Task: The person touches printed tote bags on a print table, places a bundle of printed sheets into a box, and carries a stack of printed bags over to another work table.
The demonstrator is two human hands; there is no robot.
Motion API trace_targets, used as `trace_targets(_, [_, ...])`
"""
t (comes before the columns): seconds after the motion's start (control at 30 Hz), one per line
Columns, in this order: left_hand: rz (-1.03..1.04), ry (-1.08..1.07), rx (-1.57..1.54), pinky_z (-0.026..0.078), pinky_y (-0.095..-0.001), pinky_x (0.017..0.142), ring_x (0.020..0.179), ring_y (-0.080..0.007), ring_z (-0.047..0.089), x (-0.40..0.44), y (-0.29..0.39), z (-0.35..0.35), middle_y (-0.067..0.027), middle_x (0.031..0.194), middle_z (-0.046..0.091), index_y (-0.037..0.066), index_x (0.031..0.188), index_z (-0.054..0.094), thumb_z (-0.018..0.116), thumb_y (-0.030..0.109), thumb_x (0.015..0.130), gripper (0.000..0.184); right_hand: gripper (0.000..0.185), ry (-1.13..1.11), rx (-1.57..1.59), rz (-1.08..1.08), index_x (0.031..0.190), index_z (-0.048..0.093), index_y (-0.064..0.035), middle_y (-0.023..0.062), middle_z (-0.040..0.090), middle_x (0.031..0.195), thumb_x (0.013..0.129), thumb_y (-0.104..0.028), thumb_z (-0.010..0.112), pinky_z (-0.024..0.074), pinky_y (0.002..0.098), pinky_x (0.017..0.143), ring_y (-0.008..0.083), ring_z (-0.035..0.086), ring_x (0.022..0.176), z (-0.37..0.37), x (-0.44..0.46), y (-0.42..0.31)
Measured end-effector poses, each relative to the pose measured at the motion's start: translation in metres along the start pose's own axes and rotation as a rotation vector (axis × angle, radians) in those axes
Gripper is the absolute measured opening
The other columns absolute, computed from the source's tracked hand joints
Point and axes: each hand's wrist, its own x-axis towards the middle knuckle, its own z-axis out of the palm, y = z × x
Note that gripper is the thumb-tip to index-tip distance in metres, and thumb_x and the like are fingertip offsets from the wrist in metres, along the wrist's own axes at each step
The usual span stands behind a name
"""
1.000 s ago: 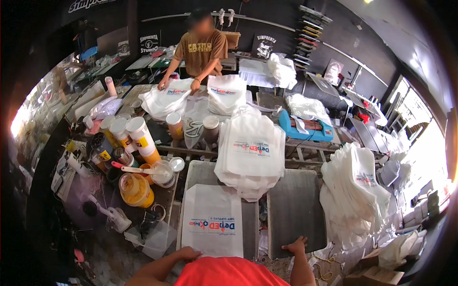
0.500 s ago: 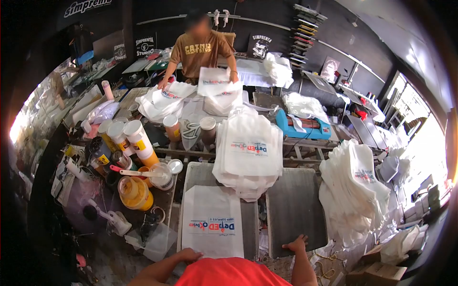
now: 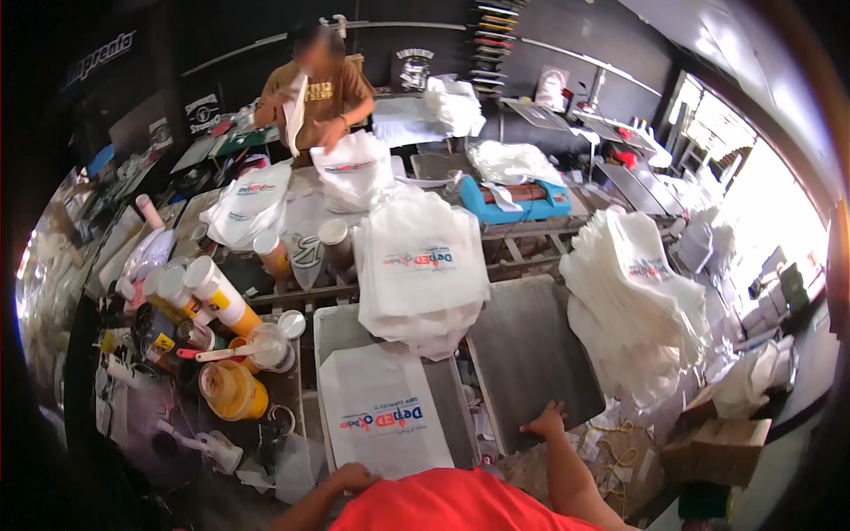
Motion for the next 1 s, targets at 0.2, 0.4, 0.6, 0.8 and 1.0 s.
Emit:
trace_targets(0.2, [0.019, 0.574, -0.079, 0.050, -0.0386, 0.084, 0.099, -0.0314, 0.060, 0.046, 0.018, -0.106, -0.0147, 0.105, 0.063, 0.007, 0.105, 0.065, 0.069, 0.042, 0.077, 0.045, 0.139, -0.009, -0.021, 0.039, 0.146, 0.012, 0.0035, 0.0256, 0.007, 0.154, 0.043, -0.047, 0.091, 0.0275, 0.0496, 0.112, 0.0509, 0.016, 0.138, -0.003, -0.004, -0.005])
trace_targets(0.4, [-0.247, 0.270, 0.225, 0.031, -0.0664, 0.103, 0.138, -0.0524, 0.013, 0.070, 0.046, -0.170, -0.0155, 0.158, 0.001, 0.017, 0.152, 0.008, 0.088, 0.047, 0.053, 0.130, 0.138, 0.000, 0.031, 0.033, 0.145, 0.013, 0.0035, 0.0260, 0.007, 0.154, 0.043, -0.050, 0.090, 0.0272, 0.0503, 0.112, 0.0517, 0.017, 0.138, -0.013, -0.015, -0.011])
trace_targets(0.6, [-0.345, 0.194, 0.259, 0.018, -0.0729, 0.103, 0.137, -0.0563, -0.011, 0.097, 0.042, -0.149, -0.0171, 0.155, -0.021, 0.023, 0.151, -0.010, 0.092, 0.047, 0.044, 0.150, 0.139, 0.006, -0.034, 0.013, 0.145, 0.015, 0.0069, 0.0278, 0.009, 0.153, 0.043, -0.051, 0.090, 0.0220, 0.0492, 0.115, 0.0439, 0.016, 0.141, -0.009, -0.011, -0.008])
trace_targets(0.8, [-0.410, 0.149, 0.209, 0.012, -0.0746, 0.103, 0.137, -0.0542, -0.015, 0.104, 0.046, -0.152, -0.0156, 0.154, -0.026, 0.024, 0.150, -0.015, 0.094, 0.040, 0.043, 0.154, 0.139, 0.006, -0.072, -0.004, 0.145, 0.014, 0.0066, 0.0273, 0.008, 0.154, 0.043, -0.050, 0.090, 0.0220, 0.0498, 0.114, 0.0441, 0.015, 0.141, -0.009, -0.007, -0.010])
trace_targets(1.0, [-0.431, 0.170, 0.170, 0.010, -0.0745, 0.103, 0.137, -0.0528, -0.017, 0.103, 0.049, -0.152, -0.0156, 0.153, -0.027, 0.025, 0.150, -0.016, 0.094, 0.035, 0.043, 0.154, 0.139, -0.032, 0.051, 0.048, 0.147, 0.012, 0.0030, 0.0251, 0.007, 0.155, 0.044, -0.046, 0.092, 0.0269, 0.0505, 0.113, 0.0503, 0.015, 0.139, -0.019, -0.019, -0.016])
